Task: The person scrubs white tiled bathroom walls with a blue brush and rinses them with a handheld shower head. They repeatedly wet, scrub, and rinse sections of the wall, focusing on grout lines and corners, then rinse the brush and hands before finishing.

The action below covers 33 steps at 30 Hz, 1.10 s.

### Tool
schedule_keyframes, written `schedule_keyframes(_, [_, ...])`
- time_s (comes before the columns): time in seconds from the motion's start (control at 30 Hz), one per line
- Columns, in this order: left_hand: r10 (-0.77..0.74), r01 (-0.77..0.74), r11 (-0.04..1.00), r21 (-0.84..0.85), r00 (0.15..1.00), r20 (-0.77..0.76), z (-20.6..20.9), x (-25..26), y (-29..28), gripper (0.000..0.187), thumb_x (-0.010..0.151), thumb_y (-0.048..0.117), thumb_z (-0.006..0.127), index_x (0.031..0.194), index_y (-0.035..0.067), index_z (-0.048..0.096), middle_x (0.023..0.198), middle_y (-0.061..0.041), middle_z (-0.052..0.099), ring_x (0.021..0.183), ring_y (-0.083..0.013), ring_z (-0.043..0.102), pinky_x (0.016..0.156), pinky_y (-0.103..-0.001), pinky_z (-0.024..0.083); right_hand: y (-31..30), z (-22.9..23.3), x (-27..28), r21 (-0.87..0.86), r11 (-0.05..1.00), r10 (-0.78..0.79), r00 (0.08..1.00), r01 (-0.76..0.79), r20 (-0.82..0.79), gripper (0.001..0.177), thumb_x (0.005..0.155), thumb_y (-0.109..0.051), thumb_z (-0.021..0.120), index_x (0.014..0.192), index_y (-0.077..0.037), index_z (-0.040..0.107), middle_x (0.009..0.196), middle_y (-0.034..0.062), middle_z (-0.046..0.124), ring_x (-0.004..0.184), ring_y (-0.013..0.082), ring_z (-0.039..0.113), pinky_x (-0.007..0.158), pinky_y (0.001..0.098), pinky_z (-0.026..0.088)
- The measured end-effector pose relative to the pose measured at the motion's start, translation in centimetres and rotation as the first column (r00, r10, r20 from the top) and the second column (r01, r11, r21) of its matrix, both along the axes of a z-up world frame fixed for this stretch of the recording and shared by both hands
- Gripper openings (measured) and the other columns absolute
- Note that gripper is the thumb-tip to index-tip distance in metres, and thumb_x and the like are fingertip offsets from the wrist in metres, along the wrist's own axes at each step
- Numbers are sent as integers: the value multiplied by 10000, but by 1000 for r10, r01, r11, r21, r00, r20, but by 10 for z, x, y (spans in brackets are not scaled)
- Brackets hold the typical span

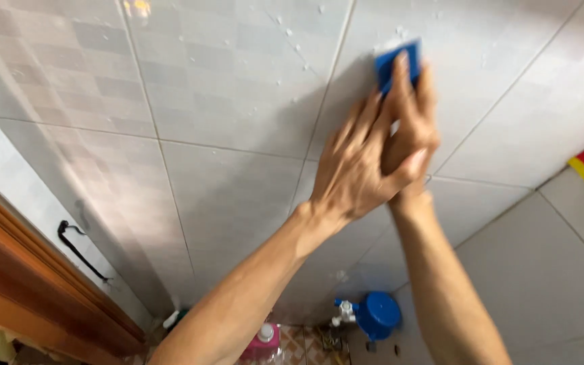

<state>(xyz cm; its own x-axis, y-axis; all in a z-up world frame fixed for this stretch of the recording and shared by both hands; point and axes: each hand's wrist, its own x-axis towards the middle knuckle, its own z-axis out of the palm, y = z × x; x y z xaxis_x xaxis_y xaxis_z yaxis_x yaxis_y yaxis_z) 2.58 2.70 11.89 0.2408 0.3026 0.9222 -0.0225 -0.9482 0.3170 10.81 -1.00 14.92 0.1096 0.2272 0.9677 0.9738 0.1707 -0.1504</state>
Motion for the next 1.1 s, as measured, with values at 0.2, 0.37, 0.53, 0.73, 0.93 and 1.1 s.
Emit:
schedule_keyframes(0.2, [124, -136, 987, 88, 984, 130, 91, -1, 6, 726, 863, 604, 373, 1387, 104, 426, 1434, -110, 521, 1351, -277, 522, 915, -425, 553, 6, 92, -4, 63, 977, -211, 953, 202, 218, 452, 1087, 80, 517, 1467, -126, 382, 1479, 159, 384, 1402, 295, 392, 1146, 388, 406])
schedule_keyframes(0.37, [-16, 12, 993, 114, 999, 40, 34, -25, 6, 667, 927, 484, 362, 1393, 8, 398, 1395, -225, 487, 1288, -359, 482, 1071, -436, 384, 0, 29, -27, 2, 970, -237, 948, 242, 212, 414, 1022, 5, 502, 1424, -25, 407, 1452, 304, 364, 1359, 409, 409, 1146, 423, 358])
schedule_keyframes(0.53, [-72, 66, 997, -37, 984, -161, -60, -33, 0, 716, 930, 498, 329, 1420, -24, 333, 1423, -266, 410, 1313, -371, 415, 965, -452, 403, 3, -72, -29, -28, 961, -266, 950, 274, 164, 425, 980, -33, 529, 1394, -88, 452, 1434, 279, 403, 1267, 418, 513, 1033, 406, 479])
schedule_keyframes(0.73, [-82, 47, 988, -149, 967, -243, -113, -37, -4, 717, 914, 478, 390, 1414, -31, 335, 1437, -256, 380, 1337, -358, 366, 995, -437, 375, 3, -129, -25, -133, 947, -273, 952, 291, 142, 465, 952, -47, 532, 1398, -151, 448, 1457, 223, 398, 1303, 367, 482, 947, 388, 507])
schedule_keyframes(0.93, [-64, 40, 989, -139, 983, -170, -86, -44, -1, 716, 915, 468, 401, 1406, -49, 337, 1417, -271, 399, 1317, -382, 379, 1034, -450, 340, 7, -97, -31, -155, 979, -106, 982, 131, 159, 443, 951, -52, 517, 1386, -94, 445, 1460, 269, 349, 1343, 429, 391, 1074, 468, 408])
schedule_keyframes(1.1, [-3, 0, 999, -41, 998, -60, 7, -34, 15, 759, 852, 591, 403, 1347, 19, 465, 1360, -206, 477, 1285, -358, 440, 860, -453, 466, 17, 1, -32, -49, 999, -1, 990, 8, 142, 390, 978, -142, 436, 1346, -63, 539, 1441, 282, 367, 1301, 445, 408, 1045, 429, 387])
